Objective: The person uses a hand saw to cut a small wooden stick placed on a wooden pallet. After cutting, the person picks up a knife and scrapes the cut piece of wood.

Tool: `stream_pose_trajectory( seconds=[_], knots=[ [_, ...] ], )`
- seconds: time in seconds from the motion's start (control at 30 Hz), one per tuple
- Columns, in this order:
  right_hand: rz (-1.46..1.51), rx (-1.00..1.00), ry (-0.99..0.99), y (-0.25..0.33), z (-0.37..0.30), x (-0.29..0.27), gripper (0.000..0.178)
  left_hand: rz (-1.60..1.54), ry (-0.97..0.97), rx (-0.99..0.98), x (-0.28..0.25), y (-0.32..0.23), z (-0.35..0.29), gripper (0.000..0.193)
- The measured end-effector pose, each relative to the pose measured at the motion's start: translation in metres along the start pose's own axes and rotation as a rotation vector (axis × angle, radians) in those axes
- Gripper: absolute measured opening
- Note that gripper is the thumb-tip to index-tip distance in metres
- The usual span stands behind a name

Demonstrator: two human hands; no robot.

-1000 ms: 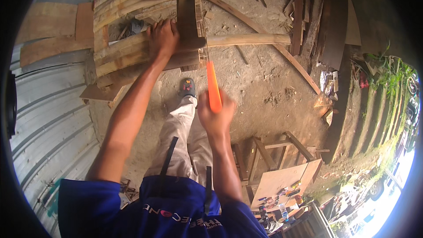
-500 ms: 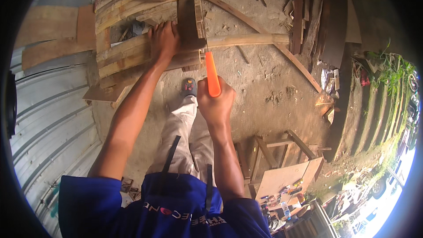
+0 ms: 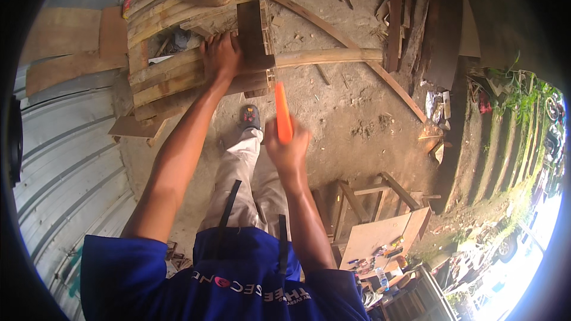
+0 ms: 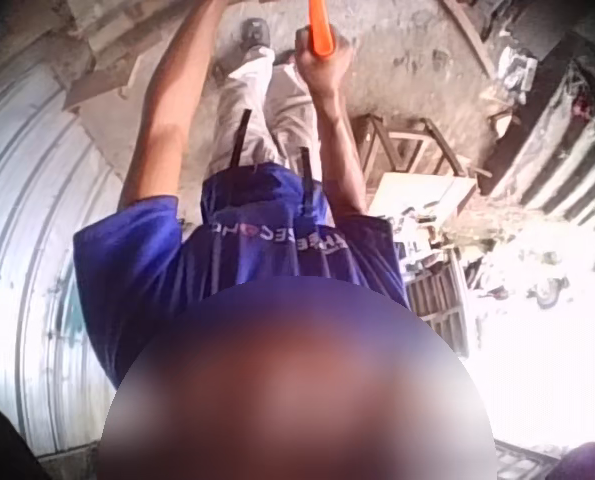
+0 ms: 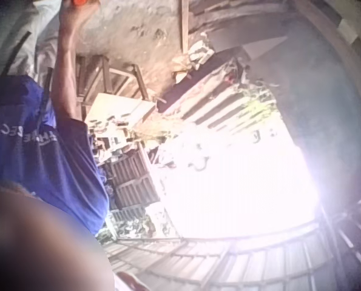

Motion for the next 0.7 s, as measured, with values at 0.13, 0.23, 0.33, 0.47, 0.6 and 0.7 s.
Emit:
stream_pose_trajectory(
  seconds=[0.13, 0.23, 0.33, 0.47, 0.6, 0.7],
  knots=[
    [-0.024, 0.071, -0.066, 0.048, -0.119, -0.073, 0.01, -0.023, -0.036, -0.011, 0.005, 0.001, -0.001, 0.032],
    [-0.032, -0.007, -0.062, 0.059, -0.099, -0.071, 0.014, -0.006, -0.084, 0.012, 0.004, 0.003, -0.002, 0.032],
    [-0.065, 0.071, 0.031, 0.038, -0.016, -0.033, 0.019, 0.005, -0.058, 0.045, 0.007, 0.004, 0.002, 0.031],
    [0.114, 0.239, 0.134, 0.023, 0.019, -0.012, 0.023, 0.026, -0.065, 0.018, 0.01, 0.003, 0.003, 0.026],
    [0.174, 0.106, 0.135, 0.038, -0.002, -0.016, 0.021, 0.053, -0.072, 0.007, 0.012, 0.004, 0.002, 0.027],
    [0.119, 0.264, 0.11, 0.025, -0.011, -0.012, 0.018, 0.023, -0.098, 0.011, 0.009, 0.005, 0.0, 0.027]
  ],
)
Point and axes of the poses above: each hand's wrist, its own z-axis towards the middle knuckle, its own x-axis out of the palm, y = z × x, the point moved 5 cm from there along z, towards the middle knuckle, and after that the axes turned 1 degree about x, right-handed, at the moved point
